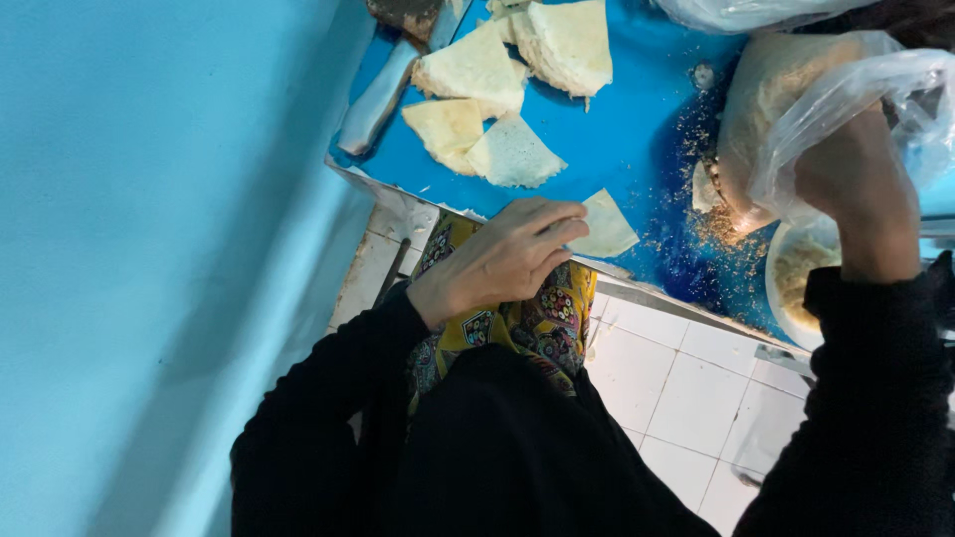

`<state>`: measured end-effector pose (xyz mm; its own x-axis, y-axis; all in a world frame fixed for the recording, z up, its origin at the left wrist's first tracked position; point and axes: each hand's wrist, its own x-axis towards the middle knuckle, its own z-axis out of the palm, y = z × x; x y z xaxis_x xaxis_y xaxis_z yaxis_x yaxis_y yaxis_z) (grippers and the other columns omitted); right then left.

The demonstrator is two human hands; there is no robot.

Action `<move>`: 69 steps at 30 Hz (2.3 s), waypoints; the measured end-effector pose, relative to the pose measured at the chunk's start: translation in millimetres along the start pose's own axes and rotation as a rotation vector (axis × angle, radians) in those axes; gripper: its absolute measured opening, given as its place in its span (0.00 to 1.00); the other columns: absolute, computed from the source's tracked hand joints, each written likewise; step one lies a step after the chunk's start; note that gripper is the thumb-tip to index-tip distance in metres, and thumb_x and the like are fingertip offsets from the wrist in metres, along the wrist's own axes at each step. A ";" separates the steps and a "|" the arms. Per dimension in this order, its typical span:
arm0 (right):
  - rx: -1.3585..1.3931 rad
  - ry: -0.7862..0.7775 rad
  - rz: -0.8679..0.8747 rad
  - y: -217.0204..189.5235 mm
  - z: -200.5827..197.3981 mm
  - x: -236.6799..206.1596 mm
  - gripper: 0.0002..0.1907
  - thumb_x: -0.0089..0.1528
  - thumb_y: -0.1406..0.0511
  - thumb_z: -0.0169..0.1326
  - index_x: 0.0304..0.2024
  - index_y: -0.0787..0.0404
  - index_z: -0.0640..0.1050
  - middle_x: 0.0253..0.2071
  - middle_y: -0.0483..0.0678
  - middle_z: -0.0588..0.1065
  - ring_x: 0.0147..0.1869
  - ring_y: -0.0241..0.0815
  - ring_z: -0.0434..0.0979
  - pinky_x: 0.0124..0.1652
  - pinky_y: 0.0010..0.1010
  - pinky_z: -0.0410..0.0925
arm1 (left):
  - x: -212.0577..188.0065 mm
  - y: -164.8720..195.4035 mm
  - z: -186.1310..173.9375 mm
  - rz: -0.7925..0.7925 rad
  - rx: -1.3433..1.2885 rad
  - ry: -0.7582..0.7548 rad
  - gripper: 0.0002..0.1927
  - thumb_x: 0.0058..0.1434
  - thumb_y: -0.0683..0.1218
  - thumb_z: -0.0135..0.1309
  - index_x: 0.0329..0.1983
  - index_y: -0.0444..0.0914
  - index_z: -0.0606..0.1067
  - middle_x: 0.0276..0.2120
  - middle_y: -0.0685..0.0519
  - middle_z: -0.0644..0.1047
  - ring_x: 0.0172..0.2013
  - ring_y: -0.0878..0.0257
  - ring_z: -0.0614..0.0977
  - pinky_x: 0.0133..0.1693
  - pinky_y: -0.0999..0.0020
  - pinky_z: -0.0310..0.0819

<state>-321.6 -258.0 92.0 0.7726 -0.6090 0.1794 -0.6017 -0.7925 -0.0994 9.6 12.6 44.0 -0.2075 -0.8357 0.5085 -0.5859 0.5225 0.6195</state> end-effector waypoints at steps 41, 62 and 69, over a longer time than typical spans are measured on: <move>0.540 0.035 0.222 -224.3 -0.5 -29.0 0.25 0.64 0.78 0.56 0.61 0.69 0.62 0.44 0.61 0.76 0.45 0.52 0.82 0.45 0.39 0.74 | 4.0 29.5 23.7 -0.156 0.000 0.086 0.15 0.65 0.38 0.53 0.54 0.29 0.72 0.49 0.42 0.77 0.48 0.49 0.77 0.50 0.58 0.75; 0.332 -0.070 0.013 -230.4 -11.9 -3.8 0.26 0.63 0.75 0.61 0.61 0.62 0.66 0.42 0.55 0.82 0.45 0.55 0.83 0.39 0.43 0.74 | 30.0 -5.2 29.4 -0.060 0.179 0.009 0.08 0.59 0.37 0.53 0.43 0.35 0.75 0.38 0.50 0.74 0.41 0.56 0.77 0.43 0.63 0.76; 0.499 -0.038 0.084 -217.4 -0.2 -4.1 0.29 0.63 0.77 0.57 0.64 0.63 0.64 0.42 0.56 0.80 0.46 0.54 0.84 0.39 0.42 0.75 | 19.0 6.7 25.2 0.120 0.445 0.039 0.06 0.64 0.39 0.54 0.43 0.33 0.73 0.40 0.49 0.74 0.43 0.58 0.75 0.42 0.66 0.77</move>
<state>-194.0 -83.2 113.1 0.7383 -0.6644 0.1163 -0.4987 -0.6538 -0.5692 -18.0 -4.0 42.8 -0.2705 -0.7622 0.5882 -0.8406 0.4848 0.2416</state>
